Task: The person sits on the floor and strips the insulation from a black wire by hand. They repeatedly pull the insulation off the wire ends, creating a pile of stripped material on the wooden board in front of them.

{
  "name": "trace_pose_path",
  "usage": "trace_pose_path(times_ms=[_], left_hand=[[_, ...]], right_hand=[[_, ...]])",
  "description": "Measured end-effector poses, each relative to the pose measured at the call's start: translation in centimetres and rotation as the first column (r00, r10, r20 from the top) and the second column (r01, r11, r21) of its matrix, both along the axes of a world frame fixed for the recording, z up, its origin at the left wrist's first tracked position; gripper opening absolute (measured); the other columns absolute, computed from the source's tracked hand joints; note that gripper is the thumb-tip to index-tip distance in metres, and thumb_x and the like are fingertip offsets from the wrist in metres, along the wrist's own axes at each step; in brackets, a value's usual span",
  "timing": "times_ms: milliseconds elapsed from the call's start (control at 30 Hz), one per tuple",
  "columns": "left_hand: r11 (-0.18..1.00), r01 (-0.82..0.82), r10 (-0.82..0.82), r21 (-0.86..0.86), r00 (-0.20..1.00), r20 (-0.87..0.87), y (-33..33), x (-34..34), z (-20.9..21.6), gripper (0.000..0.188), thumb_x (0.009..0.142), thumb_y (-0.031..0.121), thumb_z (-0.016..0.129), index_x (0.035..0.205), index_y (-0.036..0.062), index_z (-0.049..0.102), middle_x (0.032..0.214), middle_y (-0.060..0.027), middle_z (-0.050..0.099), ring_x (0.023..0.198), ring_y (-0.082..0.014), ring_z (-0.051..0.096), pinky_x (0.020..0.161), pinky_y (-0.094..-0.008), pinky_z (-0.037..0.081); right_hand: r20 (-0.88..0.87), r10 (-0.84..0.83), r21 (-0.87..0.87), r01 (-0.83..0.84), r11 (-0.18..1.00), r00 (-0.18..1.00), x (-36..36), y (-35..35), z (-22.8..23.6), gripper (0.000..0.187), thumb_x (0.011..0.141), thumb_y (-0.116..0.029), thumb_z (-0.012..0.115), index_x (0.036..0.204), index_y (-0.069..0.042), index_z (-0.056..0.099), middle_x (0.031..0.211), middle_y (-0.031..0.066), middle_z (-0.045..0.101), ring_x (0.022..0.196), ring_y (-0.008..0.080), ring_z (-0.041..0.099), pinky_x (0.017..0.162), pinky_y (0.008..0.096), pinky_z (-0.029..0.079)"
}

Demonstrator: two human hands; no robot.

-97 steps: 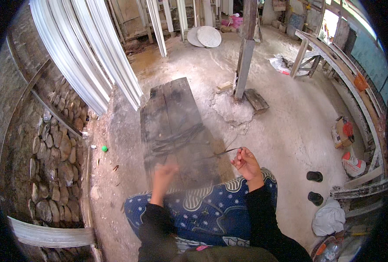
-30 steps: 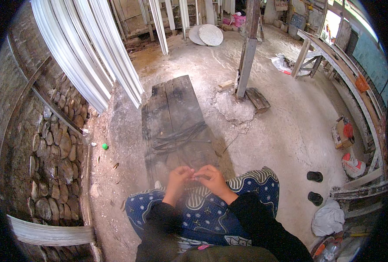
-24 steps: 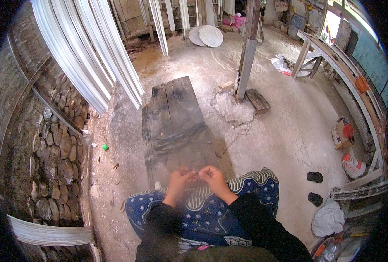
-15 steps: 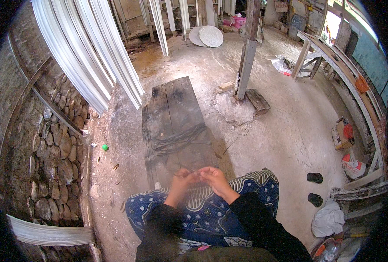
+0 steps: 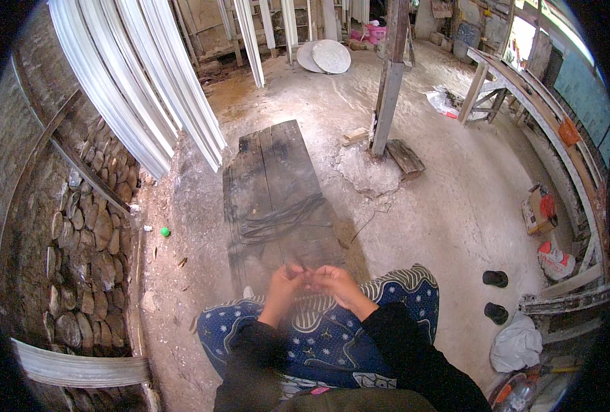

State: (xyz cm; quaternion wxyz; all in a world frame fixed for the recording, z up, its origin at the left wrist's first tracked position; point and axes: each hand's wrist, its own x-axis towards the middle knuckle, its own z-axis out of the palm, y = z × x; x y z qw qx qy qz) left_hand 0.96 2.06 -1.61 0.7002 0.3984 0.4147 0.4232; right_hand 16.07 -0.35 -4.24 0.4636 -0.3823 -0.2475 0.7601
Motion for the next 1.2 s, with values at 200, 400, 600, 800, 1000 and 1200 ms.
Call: trace_pose_path(times_ms=[200, 400, 600, 800, 1000, 1200], left_hand=[[1.0, 0.0, 0.0, 0.003, 1.0, 0.012, 0.0, 0.0, -0.3, 0.013, 0.074, 0.002, 0.061, 0.075, 0.007, 0.049, 0.071, -0.0035, 0.059, 0.058, -0.0088, 0.055, 0.047, -0.0187, 0.045], [0.997, -0.01, 0.011, -0.082, 1.0, 0.012, -0.1, 0.1, 0.1, 0.011, 0.074, 0.003, 0.062, 0.075, 0.0066, 0.051, 0.07, -0.0027, 0.058, 0.058, -0.0084, 0.055, 0.048, -0.0179, 0.046], [0.98, 0.022, -0.017, -0.197, 1.0, 0.025, -0.1, -0.3, 0.7, 0.007, 0.077, 0.006, 0.06, 0.079, 0.0059, 0.053, 0.072, -0.0021, 0.058, 0.061, -0.0084, 0.056, 0.051, -0.0183, 0.047], [0.97, 0.085, -0.078, -0.23, 0.996, 0.04, 0.0, -0.7, 0.9, 0.007, 0.076, 0.006, 0.06, 0.08, 0.0042, 0.055, 0.073, -0.003, 0.058, 0.063, -0.0098, 0.056, 0.054, -0.0189, 0.048], [0.969, 0.151, -0.159, -0.196, 0.987, -0.022, 0.3, -1.5, 0.6, 0.013, 0.075, 0.006, 0.062, 0.086, 0.0012, 0.056, 0.075, -0.0039, 0.059, 0.063, -0.0108, 0.056, 0.056, -0.0211, 0.048], [0.982, 0.103, -0.109, -0.157, 0.994, -0.031, 0.1, -1.0, 1.5, 0.017, 0.073, 0.005, 0.063, 0.088, 0.0007, 0.056, 0.078, -0.006, 0.061, 0.065, -0.0115, 0.057, 0.056, -0.0217, 0.047]], right_hand=[[-0.066, -0.123, 0.091, 0.129, 0.987, 0.99, -0.2, -0.2, -0.2, 0.01, 0.08, -0.009, 0.057, 0.086, -0.002, 0.054, 0.087, 0.0071, 0.058, 0.077, 0.0141, 0.057, 0.07, 0.0265, 0.047], [0.038, -0.211, 0.245, 0.196, 0.95, 0.977, -0.7, -0.3, -0.1, 0.008, 0.078, -0.008, 0.059, 0.084, -0.003, 0.057, 0.079, 0.002, 0.058, 0.073, 0.0091, 0.054, 0.064, 0.024, 0.045], [0.505, -0.689, 0.854, -0.188, 0.485, 0.519, -0.3, -0.8, 1.9, 0.017, 0.069, -0.003, 0.061, 0.086, -0.004, 0.058, 0.079, 0.0061, 0.058, 0.071, 0.0203, 0.057, 0.063, 0.0271, 0.046], [0.437, -0.809, 0.859, -0.45, 0.245, 0.394, -0.1, -1.1, 3.0, 0.025, 0.063, -0.003, 0.059, 0.088, -0.007, 0.058, 0.101, 0.0066, 0.056, 0.078, 0.0232, 0.057, 0.065, 0.0321, 0.047], [0.551, -0.626, 0.833, -0.407, 0.375, 0.552, -0.5, -0.8, 2.4, 0.024, 0.07, -0.001, 0.054, 0.093, -0.007, 0.055, 0.107, 0.0079, 0.055, 0.083, 0.0241, 0.058, 0.07, 0.0319, 0.048], [0.543, -0.619, 0.835, -0.287, 0.47, 0.567, -0.3, -0.7, 2.1, 0.018, 0.072, -0.001, 0.056, 0.089, -0.006, 0.055, 0.097, 0.0105, 0.056, 0.082, 0.0263, 0.058, 0.068, 0.0315, 0.048]])
